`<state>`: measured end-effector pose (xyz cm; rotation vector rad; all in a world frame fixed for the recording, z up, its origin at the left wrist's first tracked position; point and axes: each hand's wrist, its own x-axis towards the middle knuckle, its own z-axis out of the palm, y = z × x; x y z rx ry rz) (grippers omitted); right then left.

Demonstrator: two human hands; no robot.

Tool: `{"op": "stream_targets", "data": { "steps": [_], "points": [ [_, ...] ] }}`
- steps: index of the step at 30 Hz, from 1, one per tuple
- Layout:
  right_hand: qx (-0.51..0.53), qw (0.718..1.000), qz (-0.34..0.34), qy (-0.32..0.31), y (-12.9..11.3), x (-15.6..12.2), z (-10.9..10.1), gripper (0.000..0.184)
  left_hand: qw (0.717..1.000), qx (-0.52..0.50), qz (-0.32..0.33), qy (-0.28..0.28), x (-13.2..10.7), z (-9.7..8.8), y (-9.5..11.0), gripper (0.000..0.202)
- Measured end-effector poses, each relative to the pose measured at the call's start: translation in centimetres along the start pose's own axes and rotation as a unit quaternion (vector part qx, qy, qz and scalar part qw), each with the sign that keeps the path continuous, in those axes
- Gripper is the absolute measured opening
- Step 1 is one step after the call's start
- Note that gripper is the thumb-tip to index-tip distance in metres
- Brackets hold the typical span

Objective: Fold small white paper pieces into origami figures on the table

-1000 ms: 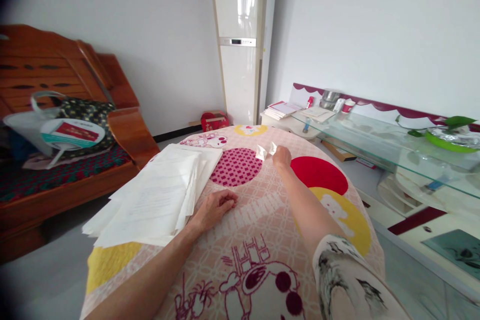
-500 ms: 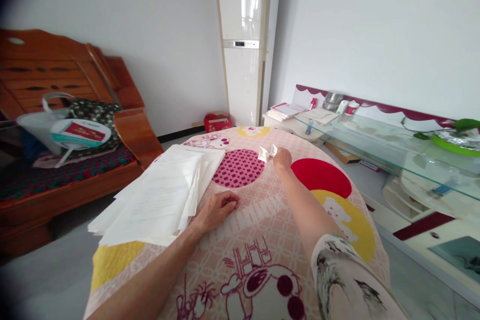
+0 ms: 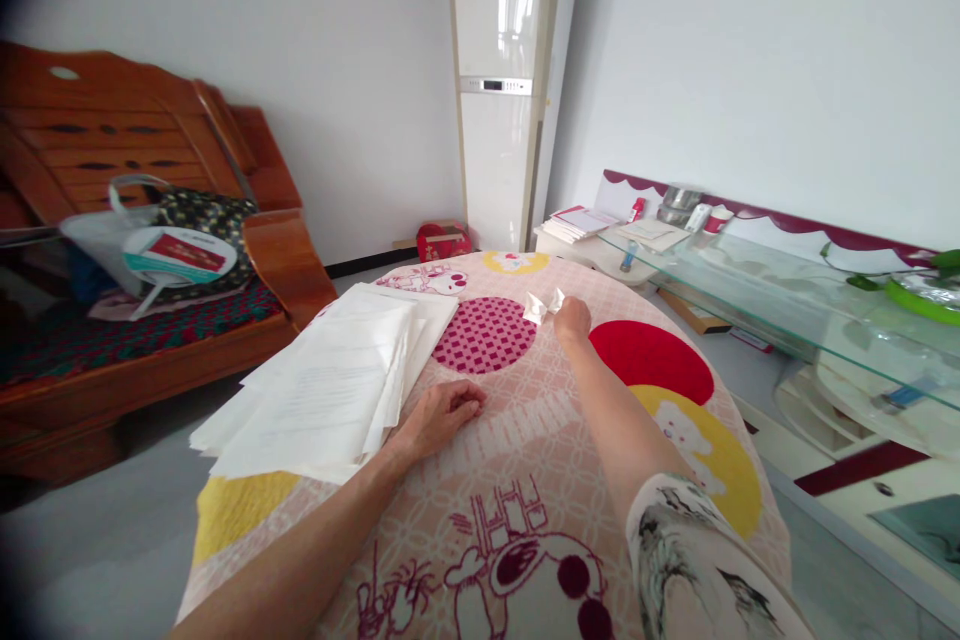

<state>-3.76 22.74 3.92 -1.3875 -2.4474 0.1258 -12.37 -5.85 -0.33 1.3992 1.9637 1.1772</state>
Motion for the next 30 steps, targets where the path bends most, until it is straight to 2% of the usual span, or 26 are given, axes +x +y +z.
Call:
{"op": "stream_targets", "data": {
  "steps": [3,6,8,10,11,14,17,20,23,26,30],
  "points": [
    [0.003,1.000,0.007,-0.008,-0.2,-0.2,-0.5,0.030,1.000,-0.002,0.004,0.002,0.0,0.1,0.0,0.020],
    [0.016,1.000,-0.009,-0.005,-0.6,-1.1,-1.4,0.036,1.000,0.006,0.003,0.006,-0.2,0.1,0.2,0.019],
    [0.030,0.999,-0.021,0.008,-0.9,-2.6,-2.0,0.042,1.000,0.022,0.006,0.013,-0.4,0.1,0.4,0.019],
    [0.095,0.993,-0.068,0.033,-1.0,-5.1,-2.5,0.037,0.998,0.055,0.018,0.022,-0.6,0.1,0.8,0.020],
    [0.134,0.985,-0.105,0.022,-1.0,-6.7,-2.7,0.033,0.996,0.075,0.024,0.028,-0.7,-0.1,1.0,0.021],
    [0.245,0.940,-0.216,-0.095,-0.7,-12.3,-2.9,0.026,0.987,0.144,0.023,0.062,-0.9,-1.2,1.7,0.022],
    [0.303,0.897,-0.252,-0.199,-0.1,-16.9,-2.6,0.029,0.962,0.233,-0.023,0.141,-1.2,-3.8,1.9,0.023],
    [0.345,0.880,-0.222,-0.239,0.5,-19.2,-2.0,0.026,0.921,0.308,-0.111,0.213,-1.6,-7.1,1.3,0.026],
    [0.404,0.865,-0.148,-0.259,0.9,-19.3,-1.3,0.026,0.889,0.364,-0.178,0.213,-2.0,-9.5,0.3,0.034],
    [0.428,0.853,-0.117,-0.275,1.0,-18.8,-1.1,0.028,0.884,0.381,-0.213,0.169,-2.3,-10.3,-0.5,0.040],
    [0.430,0.852,-0.117,-0.274,1.0,-18.7,-1.3,0.028,0.897,0.374,-0.196,0.133,-2.6,-11.4,-1.3,0.040]
  ]
}}
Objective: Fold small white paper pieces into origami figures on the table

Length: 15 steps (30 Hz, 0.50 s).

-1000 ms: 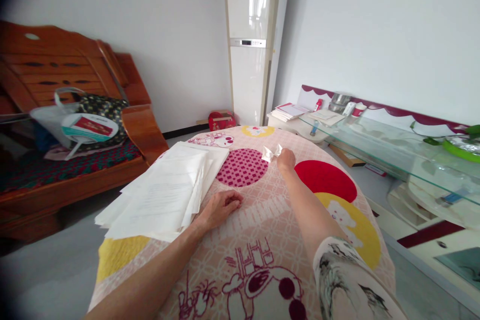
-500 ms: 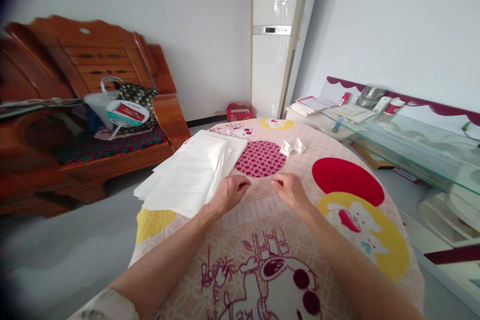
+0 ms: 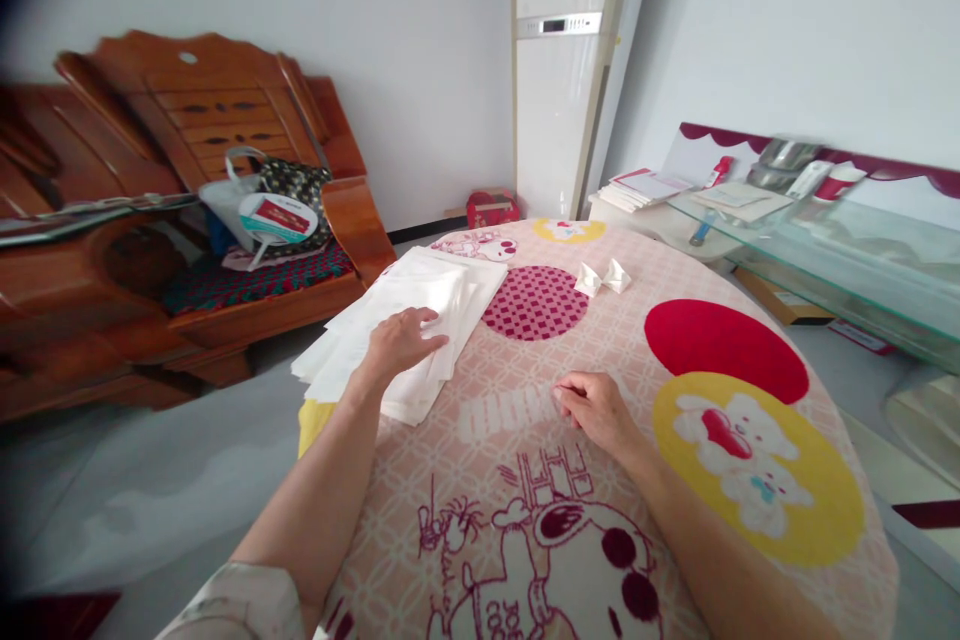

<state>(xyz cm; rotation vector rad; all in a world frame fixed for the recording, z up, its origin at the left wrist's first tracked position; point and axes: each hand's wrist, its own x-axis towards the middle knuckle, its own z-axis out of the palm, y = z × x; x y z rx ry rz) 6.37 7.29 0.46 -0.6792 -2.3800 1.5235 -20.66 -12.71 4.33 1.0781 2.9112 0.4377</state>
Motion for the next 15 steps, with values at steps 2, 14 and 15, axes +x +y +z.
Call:
{"op": "stream_targets", "data": {
  "steps": [2,14,15],
  "points": [
    [0.001,1.000,0.004,0.000,0.0,-0.1,0.0,0.028,0.998,-0.043,0.035,-0.036,0.1,-0.5,-1.1,0.041],
    [-0.001,1.000,-0.002,-0.001,0.7,0.0,-0.4,0.032,0.951,-0.094,0.212,-0.203,-3.1,-1.5,-4.8,0.097],
    [0.000,1.000,-0.001,-0.001,0.7,0.0,-0.4,0.031,0.953,-0.091,0.209,-0.201,-3.3,-1.4,-5.0,0.096]
  ]
}}
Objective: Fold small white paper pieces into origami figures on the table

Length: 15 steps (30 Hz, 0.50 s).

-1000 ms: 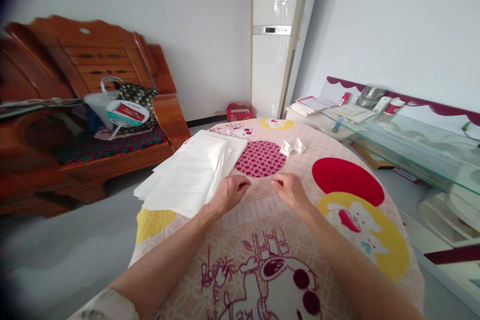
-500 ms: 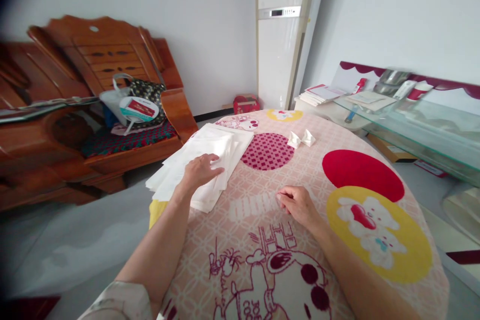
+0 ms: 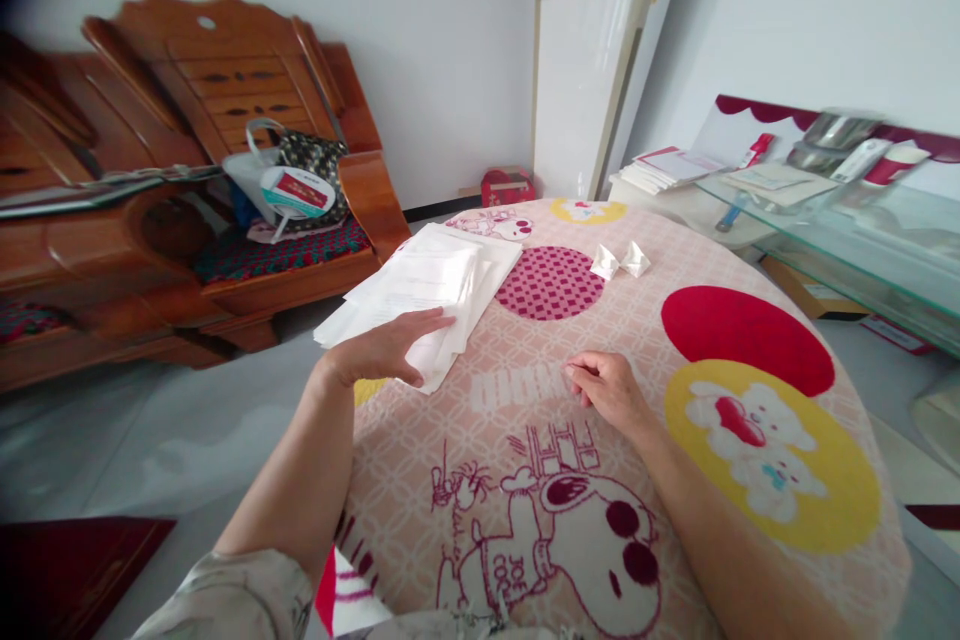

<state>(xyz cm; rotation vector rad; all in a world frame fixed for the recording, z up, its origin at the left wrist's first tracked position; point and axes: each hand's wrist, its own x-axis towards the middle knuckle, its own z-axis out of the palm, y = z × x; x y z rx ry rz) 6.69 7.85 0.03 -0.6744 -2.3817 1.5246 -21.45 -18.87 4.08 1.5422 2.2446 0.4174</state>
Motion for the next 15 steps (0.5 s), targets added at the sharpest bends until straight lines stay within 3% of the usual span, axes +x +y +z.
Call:
{"op": "stream_targets", "data": {
  "steps": [9,13,15],
  "points": [
    [0.008,1.000,0.015,0.003,-0.3,0.1,0.1,0.029,1.000,-0.019,-0.003,0.018,-0.9,-1.7,-0.7,0.080],
    [0.012,1.000,0.013,0.000,-0.3,0.1,0.1,0.030,0.997,-0.067,0.003,0.032,-1.0,-2.3,-1.1,0.049],
    [0.018,1.000,0.008,-0.003,-0.2,0.1,0.2,0.030,0.993,-0.091,-0.027,0.068,-0.8,-2.5,-0.8,0.030]
  ]
}}
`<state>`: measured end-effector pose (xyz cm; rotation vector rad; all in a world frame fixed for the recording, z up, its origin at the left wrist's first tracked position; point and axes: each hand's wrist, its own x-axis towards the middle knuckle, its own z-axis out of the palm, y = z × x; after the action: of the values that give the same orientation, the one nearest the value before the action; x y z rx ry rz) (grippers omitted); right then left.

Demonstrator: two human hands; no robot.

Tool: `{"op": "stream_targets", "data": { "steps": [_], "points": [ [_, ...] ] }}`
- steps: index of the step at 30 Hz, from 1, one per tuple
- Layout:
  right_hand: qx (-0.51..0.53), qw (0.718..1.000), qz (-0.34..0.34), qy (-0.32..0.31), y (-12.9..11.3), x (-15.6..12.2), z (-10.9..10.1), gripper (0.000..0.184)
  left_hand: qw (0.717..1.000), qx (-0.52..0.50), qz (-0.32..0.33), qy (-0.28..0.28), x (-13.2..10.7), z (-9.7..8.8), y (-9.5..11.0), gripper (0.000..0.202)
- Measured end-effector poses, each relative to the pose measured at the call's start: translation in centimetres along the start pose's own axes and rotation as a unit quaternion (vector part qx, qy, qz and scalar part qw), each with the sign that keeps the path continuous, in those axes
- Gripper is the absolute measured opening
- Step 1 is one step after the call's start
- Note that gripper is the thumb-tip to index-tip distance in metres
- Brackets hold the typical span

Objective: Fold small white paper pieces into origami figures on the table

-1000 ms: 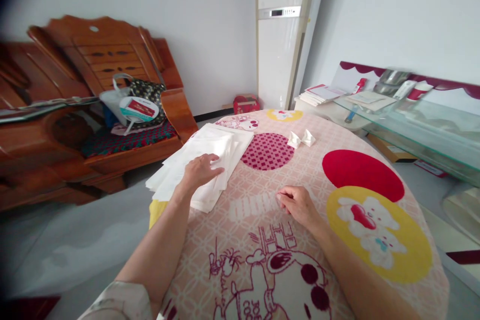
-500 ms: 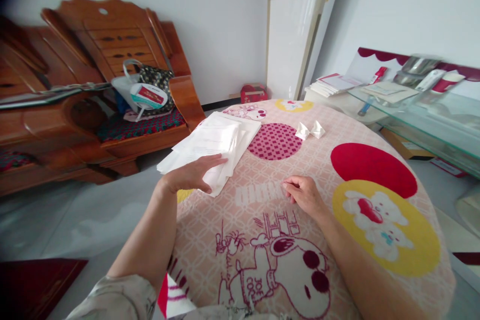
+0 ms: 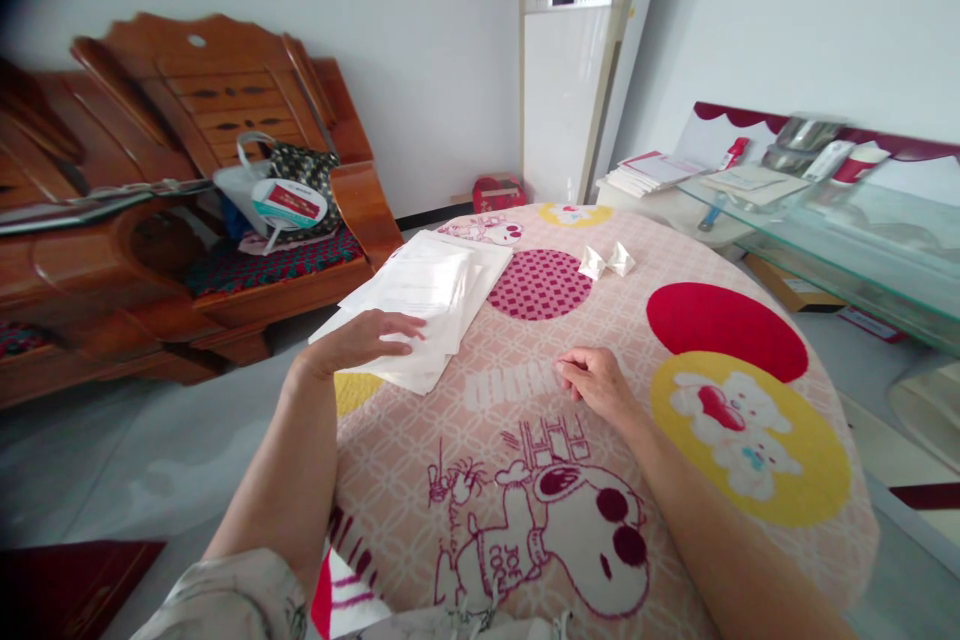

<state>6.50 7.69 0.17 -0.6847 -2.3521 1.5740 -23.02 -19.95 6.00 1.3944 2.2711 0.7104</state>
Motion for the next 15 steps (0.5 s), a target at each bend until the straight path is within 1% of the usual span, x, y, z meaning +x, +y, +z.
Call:
{"op": "stream_targets", "data": {
  "steps": [1,2,3,5,6,8,9,10,12,13,15],
  "points": [
    [0.001,1.000,-0.004,-0.001,0.0,0.0,0.0,0.030,0.999,-0.002,-0.023,0.034,0.1,0.0,0.4,0.024],
    [0.000,1.000,-0.008,-0.001,0.1,0.0,0.1,0.030,0.997,0.007,-0.041,0.067,0.3,0.1,1.1,0.023],
    [-0.003,1.000,-0.011,0.002,0.2,0.0,0.1,0.030,0.994,0.028,-0.039,0.100,0.6,0.2,2.0,0.023],
    [-0.012,1.000,-0.021,0.016,0.4,-0.1,0.3,0.030,0.982,0.088,-0.024,0.164,1.2,0.7,4.5,0.026],
    [-0.018,0.999,-0.033,0.030,0.4,-0.1,0.4,0.029,0.978,0.106,-0.011,0.182,1.6,1.1,6.0,0.026],
    [-0.037,0.994,-0.083,0.064,0.4,-0.2,0.5,0.026,0.976,0.118,0.019,0.180,2.2,2.6,9.1,0.027],
    [-0.046,0.988,-0.123,0.078,0.4,-0.3,0.6,0.029,0.979,0.118,0.037,0.164,2.5,3.7,10.6,0.027],
    [-0.057,0.981,-0.166,0.086,0.3,-0.3,0.7,0.037,0.981,0.120,0.057,0.138,2.8,4.9,11.9,0.025],
    [-0.077,0.962,-0.247,0.084,0.2,-0.3,0.9,0.051,0.982,0.133,0.086,0.107,3.0,7.4,14.2,0.024],
    [-0.089,0.954,-0.277,0.076,0.2,-0.3,1.0,0.053,0.981,0.141,0.099,0.093,3.0,8.6,15.0,0.025],
    [-0.116,0.939,-0.316,0.064,0.4,-0.2,1.0,0.041,0.979,0.148,0.122,0.063,2.8,10.5,16.3,0.025]
  ]
}}
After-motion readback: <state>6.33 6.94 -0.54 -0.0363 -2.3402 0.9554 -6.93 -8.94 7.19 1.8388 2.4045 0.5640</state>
